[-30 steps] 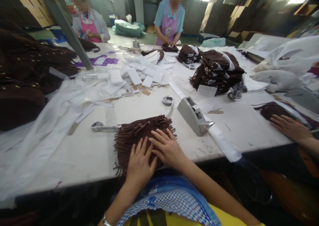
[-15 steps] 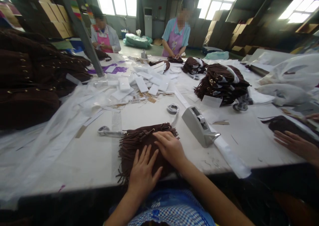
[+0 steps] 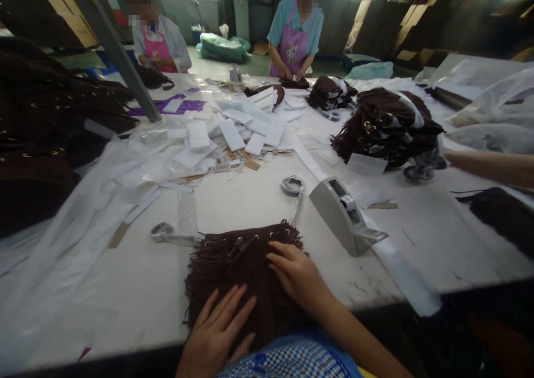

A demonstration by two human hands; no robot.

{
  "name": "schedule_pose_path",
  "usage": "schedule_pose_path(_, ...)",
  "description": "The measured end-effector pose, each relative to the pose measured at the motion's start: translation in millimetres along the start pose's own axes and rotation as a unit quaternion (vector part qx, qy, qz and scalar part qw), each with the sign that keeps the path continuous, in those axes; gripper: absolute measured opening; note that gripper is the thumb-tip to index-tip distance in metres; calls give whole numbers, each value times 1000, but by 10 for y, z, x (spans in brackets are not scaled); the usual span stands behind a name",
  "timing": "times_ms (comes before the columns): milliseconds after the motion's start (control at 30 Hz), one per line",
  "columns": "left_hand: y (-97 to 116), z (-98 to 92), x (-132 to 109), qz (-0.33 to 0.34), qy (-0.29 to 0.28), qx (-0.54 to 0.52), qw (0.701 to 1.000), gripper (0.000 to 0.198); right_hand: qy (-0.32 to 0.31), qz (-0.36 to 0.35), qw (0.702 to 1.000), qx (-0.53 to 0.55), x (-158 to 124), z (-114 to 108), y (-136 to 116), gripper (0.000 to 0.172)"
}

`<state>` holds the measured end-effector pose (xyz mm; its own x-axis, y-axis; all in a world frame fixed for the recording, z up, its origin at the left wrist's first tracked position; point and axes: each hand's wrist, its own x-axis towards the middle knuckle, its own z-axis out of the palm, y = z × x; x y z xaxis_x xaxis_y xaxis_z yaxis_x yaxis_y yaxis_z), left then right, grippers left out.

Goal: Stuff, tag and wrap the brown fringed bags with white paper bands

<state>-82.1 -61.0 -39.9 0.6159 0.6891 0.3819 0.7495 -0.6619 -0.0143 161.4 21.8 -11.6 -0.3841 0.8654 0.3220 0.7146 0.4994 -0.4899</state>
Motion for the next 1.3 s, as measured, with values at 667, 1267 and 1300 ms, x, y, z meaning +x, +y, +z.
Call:
schedule_pose_path(667, -872, -708, 873, -67, -165, -366, 914, 23, 20, 25, 999, -24, 422, -413, 361, 28)
schedule_pose_path(1267, -1305, 132, 1824, -210, -382, -551, 712, 48, 28, 127, 980, 148, 489, -35, 534, 6)
schedule_pose_path(1300, -1285, 126, 1804, -228, -378, -566, 697, 49, 46, 140, 978, 148, 472, -16, 527, 6)
